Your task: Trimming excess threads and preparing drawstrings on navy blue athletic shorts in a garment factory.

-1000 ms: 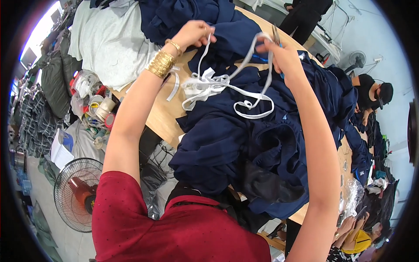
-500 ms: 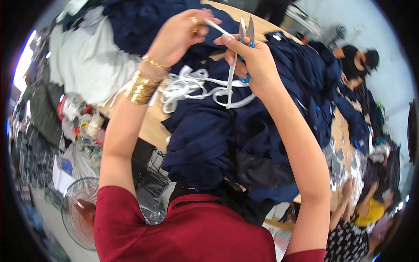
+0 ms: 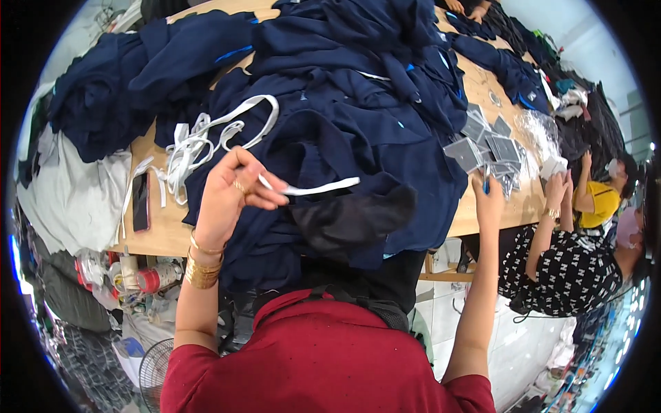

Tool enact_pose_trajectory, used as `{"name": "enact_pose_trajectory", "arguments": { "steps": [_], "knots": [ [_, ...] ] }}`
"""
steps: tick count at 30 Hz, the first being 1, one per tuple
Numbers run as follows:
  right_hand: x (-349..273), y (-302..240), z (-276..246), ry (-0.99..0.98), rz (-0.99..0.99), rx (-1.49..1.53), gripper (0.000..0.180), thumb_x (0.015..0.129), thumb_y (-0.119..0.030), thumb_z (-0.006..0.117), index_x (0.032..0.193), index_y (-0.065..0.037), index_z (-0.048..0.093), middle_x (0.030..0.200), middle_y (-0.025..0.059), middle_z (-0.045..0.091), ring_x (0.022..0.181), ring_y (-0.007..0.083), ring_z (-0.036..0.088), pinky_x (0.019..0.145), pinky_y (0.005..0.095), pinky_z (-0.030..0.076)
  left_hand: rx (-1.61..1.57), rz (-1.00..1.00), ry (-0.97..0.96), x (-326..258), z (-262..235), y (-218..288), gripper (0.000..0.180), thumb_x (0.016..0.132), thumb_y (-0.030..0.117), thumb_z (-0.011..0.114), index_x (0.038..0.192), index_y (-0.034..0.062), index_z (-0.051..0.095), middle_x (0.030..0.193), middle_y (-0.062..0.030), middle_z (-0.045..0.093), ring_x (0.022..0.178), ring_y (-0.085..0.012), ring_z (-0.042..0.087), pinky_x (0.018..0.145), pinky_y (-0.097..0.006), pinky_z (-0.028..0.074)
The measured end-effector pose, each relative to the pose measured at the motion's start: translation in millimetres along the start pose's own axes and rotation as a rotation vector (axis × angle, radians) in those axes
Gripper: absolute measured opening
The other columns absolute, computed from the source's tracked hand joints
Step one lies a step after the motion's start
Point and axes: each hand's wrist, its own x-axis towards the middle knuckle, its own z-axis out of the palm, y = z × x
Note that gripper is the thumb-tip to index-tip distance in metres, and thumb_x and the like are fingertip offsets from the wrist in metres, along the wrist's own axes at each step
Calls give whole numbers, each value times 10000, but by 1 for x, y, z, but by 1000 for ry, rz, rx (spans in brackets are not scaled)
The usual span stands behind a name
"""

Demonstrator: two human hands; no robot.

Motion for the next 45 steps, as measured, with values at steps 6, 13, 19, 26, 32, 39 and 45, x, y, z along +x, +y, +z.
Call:
{"name": "enact_pose_trajectory", "arguments": {
  "steps": [6, 13, 19, 26, 32, 39, 45],
  "knots": [
    [-52, 106, 76, 60, 182, 32, 555, 750, -121, 673, 1256, -6, 475, 1072, 210, 484, 987, 351, 505, 864, 387, 411, -226, -149, -507, 9, 55, 21, 165, 928, 146, 504, 882, -7, 466, 709, -189, 637, 536, -246, 645, 469, -270, 538],
    [-59, -48, -10, 30, 19, 578, 449, 768, -46, 611, 1210, -56, 536, 991, 83, 596, 818, 178, 564, 734, 283, 453, 135, -90, -510, 12, 111, 12, 68, 920, 66, 507, 913, -2, 505, 806, -111, 647, 648, -111, 624, 557, -186, 482],
    [-120, -130, -21, -429, -362, 930, 227, 824, -23, 563, 1051, -9, 555, 812, 63, 582, 686, 141, 559, 629, 269, 446, 559, 419, -585, 14, 155, -1, 91, 806, 58, 653, 877, 49, 597, 781, -38, 572, 647, -97, 548, 561, -205, 429],
    [-96, -109, -2, -317, 342, 1110, 174, 912, -121, 523, 1019, -33, 627, 663, -81, 461, 597, -5, 365, 531, 154, 277, 806, 301, -189, 45, 136, -51, 240, 827, 219, 660, 812, 13, 539, 776, -81, 533, 703, -194, 533, 653, -290, 441],
    [-112, -125, 19, -303, 277, 1302, 272, 786, -40, 673, 1046, -30, 593, 702, -60, 505, 612, -9, 387, 559, 146, 312, 454, -24, -267, 46, 131, -55, 181, 860, 164, 626, 896, -4, 568, 710, 5, 516, 642, -68, 440, 598, -217, 386],
    [-112, -130, 1, -235, 235, 1180, 285, 791, -48, 680, 1056, -22, 579, 627, -92, 374, 549, -6, 285, 490, 172, 223, 247, -49, -329, 33, 120, -46, 128, 875, 102, 599, 955, 4, 581, 729, 57, 498, 689, -19, 438, 615, -182, 368],
    [-112, -147, -24, -287, 39, 1012, 349, 774, -56, 699, 1100, -37, 576, 611, -61, 399, 532, 8, 299, 466, 174, 241, 376, 31, -352, 22, 119, -39, 107, 851, 74, 611, 920, -5, 588, 804, 12, 497, 700, -48, 459, 630, -192, 378]
  ]
}}
